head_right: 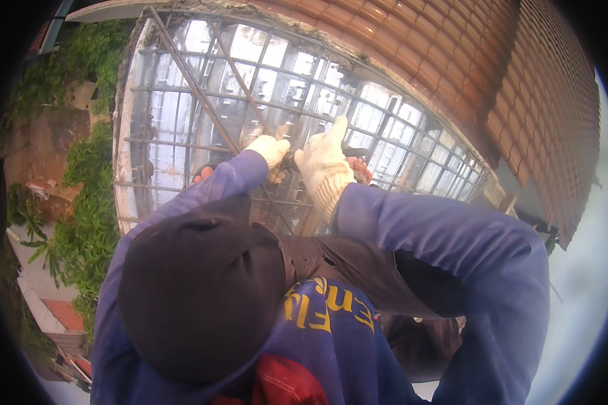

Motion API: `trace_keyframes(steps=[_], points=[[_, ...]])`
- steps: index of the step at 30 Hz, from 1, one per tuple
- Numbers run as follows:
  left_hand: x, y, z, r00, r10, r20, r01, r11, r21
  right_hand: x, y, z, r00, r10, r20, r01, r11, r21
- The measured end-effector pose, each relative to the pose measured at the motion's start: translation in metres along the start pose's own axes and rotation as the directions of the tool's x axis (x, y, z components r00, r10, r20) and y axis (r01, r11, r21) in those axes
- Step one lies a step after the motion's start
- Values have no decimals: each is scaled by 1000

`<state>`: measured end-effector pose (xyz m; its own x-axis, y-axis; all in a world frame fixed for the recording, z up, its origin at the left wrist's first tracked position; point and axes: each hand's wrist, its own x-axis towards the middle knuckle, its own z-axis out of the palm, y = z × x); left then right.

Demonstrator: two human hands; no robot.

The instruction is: The person uses pliers to cut sections of a metal grid on a roof. They repeatedly grip and cut the grid wires, then remove the cut pieces.

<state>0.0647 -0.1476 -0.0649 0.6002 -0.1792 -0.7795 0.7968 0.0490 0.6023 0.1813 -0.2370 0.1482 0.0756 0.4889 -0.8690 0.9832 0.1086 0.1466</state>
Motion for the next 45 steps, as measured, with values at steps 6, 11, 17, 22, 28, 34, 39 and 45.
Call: trace_keyframes(steps=[6,11,17,22,28,34,39,45], points=[[-6,19,-9,998,-66,2,66,996,67,-5,42,7,945,-138,298,-105,732,674],[-26,42,-16,975,-222,23,223,964,-142,-7,47,24,910,-174,376,-215,579,787],[-23,38,-12,967,-256,1,254,960,-115,-7,31,58,914,-235,331,-265,273,925],[-19,34,-6,990,-126,-55,128,991,33,-9,32,59,846,-307,435,-403,165,900],[-30,48,-9,965,-255,-62,249,964,-88,-45,12,21,961,201,-192,-86,872,483],[-26,39,-10,981,-195,-5,193,976,-98,-32,39,43,846,-232,479,-440,202,875],[-34,38,-17,971,-236,47,240,934,-266,-18,36,116,911,-222,346,-272,305,913],[-66,50,-37,992,-111,-67,113,993,24,10,43,115,742,-404,535,-597,-36,801]])
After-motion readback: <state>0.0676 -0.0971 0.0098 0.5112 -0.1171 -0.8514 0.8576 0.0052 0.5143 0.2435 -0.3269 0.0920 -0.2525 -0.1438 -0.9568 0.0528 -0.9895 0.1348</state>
